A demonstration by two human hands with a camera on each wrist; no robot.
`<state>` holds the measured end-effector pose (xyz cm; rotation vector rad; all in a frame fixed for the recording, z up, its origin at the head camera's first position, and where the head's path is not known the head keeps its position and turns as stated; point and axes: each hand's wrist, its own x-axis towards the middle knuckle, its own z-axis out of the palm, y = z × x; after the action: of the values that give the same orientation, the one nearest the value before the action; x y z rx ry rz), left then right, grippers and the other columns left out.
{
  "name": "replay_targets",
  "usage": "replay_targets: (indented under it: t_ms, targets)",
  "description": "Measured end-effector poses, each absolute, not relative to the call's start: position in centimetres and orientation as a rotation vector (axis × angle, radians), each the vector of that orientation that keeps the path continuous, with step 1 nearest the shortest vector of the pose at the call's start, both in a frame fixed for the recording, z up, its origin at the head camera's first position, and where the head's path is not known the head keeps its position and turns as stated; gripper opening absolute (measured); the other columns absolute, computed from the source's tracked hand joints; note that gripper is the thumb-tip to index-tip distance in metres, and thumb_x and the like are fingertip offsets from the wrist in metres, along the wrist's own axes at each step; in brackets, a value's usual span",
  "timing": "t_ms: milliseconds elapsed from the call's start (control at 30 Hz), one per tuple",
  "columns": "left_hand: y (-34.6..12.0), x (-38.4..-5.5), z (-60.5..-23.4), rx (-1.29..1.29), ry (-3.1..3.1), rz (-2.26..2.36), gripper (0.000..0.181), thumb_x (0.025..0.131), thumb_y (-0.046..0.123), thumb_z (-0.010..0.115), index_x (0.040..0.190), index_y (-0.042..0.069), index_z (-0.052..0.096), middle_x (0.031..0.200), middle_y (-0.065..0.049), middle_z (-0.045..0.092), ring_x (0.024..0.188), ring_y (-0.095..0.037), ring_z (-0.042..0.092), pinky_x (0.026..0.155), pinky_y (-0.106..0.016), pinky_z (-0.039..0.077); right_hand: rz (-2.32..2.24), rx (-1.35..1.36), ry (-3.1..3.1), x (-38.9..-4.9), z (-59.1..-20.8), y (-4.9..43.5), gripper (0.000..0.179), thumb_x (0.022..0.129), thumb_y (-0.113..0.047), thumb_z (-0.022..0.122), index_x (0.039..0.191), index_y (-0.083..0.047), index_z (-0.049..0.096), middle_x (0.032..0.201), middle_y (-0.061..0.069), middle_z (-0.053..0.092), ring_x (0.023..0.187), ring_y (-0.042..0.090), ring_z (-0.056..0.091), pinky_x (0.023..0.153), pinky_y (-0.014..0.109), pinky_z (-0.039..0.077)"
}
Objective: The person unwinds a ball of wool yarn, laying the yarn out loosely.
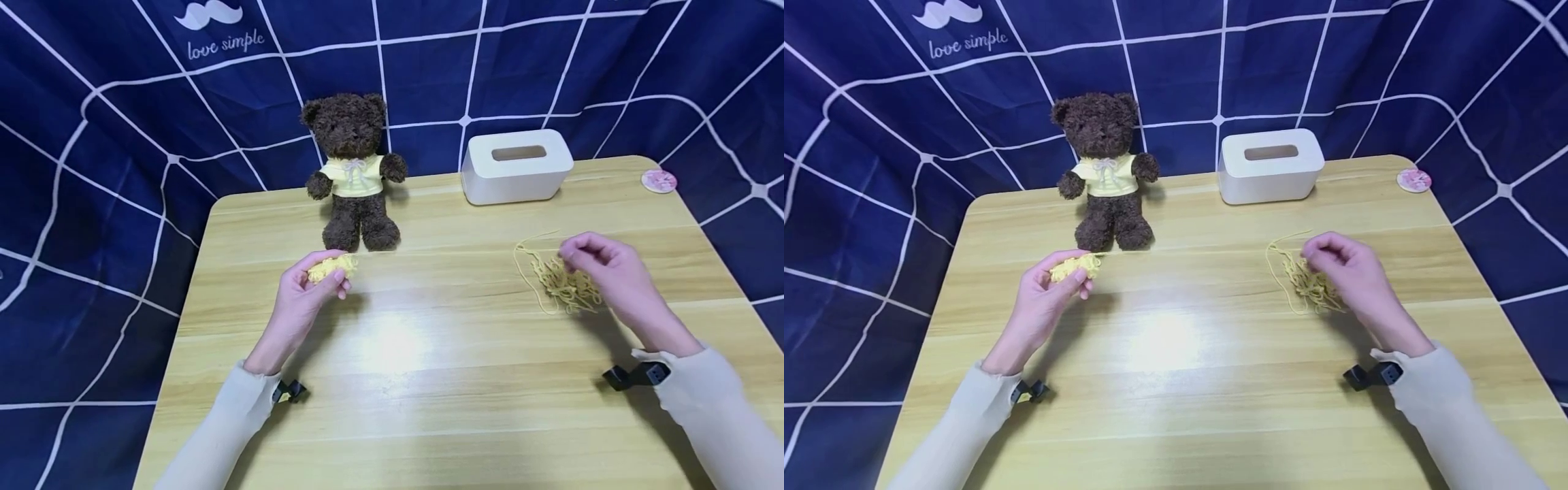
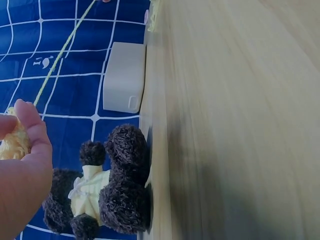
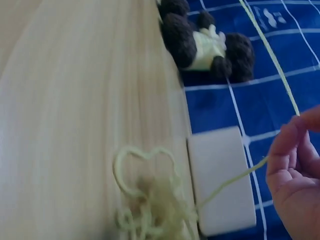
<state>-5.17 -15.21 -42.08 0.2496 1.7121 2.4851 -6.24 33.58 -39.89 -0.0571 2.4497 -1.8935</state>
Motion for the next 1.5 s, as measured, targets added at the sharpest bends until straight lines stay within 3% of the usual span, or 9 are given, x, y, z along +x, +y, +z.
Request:
replay_targets:
  t_ms: [100, 300, 667, 833, 967, 1233, 1500]
  targets:
    - [-15.3, -5.2, -42.2, 0.244, 1.718, 2.482, 0.038, 0.103, -0.009, 0.068, 0.14, -0.012, 0.062, 0.108, -0.026, 0.074, 0.085, -0.021, 0.075, 0.08, -0.029, 0.067, -2.179, 0.049, 2.305, -6.5, -39.9, 34.6, 0.009, 0.108, -0.005, 0.068, 0.109, -0.001, 0.077, 0.094, 0.0, 0.076, 0.084, 0.01, 0.068, 0.076, 0.015, 0.057]
    - [-15.5, -5.4, -42.4, 0.244, 1.713, 2.504, 0.034, 0.103, -0.009, 0.067, 0.137, -0.007, 0.067, 0.102, -0.017, 0.077, 0.085, -0.02, 0.075, 0.082, -0.031, 0.067, -2.676, 0.127, 1.895, -6.9, -40.2, 36.2, 0.013, 0.106, 0.008, 0.063, 0.102, 0.008, 0.075, 0.094, 0.012, 0.077, 0.081, 0.016, 0.071, 0.072, 0.019, 0.062]
    - [-15.9, -5.4, -42.1, 0.168, 1.686, 2.588, 0.037, 0.104, -0.01, 0.065, 0.141, -0.011, 0.062, 0.114, -0.019, 0.075, 0.091, -0.022, 0.078, 0.088, -0.032, 0.066, -2.928, 0.239, 1.633, -6.3, -41.1, 39.6, 0.024, 0.106, 0.02, 0.05, 0.099, 0.014, 0.072, 0.092, 0.02, 0.077, 0.076, 0.021, 0.075, 0.072, 0.023, 0.065]
    - [-15.9, -5.6, -42.1, 0.169, 1.678, 2.629, 0.031, 0.104, -0.011, 0.064, 0.134, -0.007, 0.068, 0.108, -0.015, 0.075, 0.085, -0.02, 0.075, 0.081, -0.028, 0.066, -2.851, 0.296, 1.718, -5.8, -41.5, 40.7, 0.026, 0.104, 0.022, 0.05, 0.096, 0.014, 0.074, 0.089, 0.018, 0.077, 0.075, 0.02, 0.076, 0.072, 0.023, 0.066]
    - [-15.9, -5.7, -42.2, 0.167, 1.661, 2.655, 0.029, 0.105, -0.01, 0.061, 0.128, 0.001, 0.074, 0.106, -0.013, 0.073, 0.081, -0.021, 0.071, 0.074, -0.026, 0.064, -2.523, 0.294, 1.975, -5.2, -42.1, 41.5, 0.026, 0.106, 0.014, 0.057, 0.096, 0.004, 0.079, 0.088, 0.008, 0.079, 0.078, 0.012, 0.076, 0.073, 0.018, 0.064]
    - [-15.9, -5.5, -42.0, 0.248, 1.588, 2.657, 0.029, 0.104, -0.01, 0.062, 0.131, -0.001, 0.07, 0.12, -0.02, 0.069, 0.098, -0.03, 0.078, 0.09, -0.037, 0.067, -1.908, 0.088, 2.347, -4.7, -43.6, 42.1, 0.028, 0.107, 0.009, 0.06, 0.101, -0.008, 0.081, 0.092, -0.007, 0.077, 0.082, 0.002, 0.07, 0.07, 0.014, 0.058]
    - [-15.7, -5.4, -41.7, 0.246, 1.585, 2.614, 0.031, 0.103, -0.012, 0.064, 0.131, -0.002, 0.07, 0.12, -0.019, 0.071, 0.096, -0.025, 0.076, 0.09, -0.031, 0.066, -1.851, 0.225, 2.432, -4.8, -42.7, 39.5, 0.018, 0.11, -0.01, 0.066, 0.115, -0.017, 0.082, 0.102, -0.015, 0.076, 0.085, 0.002, 0.064, 0.07, 0.013, 0.056]
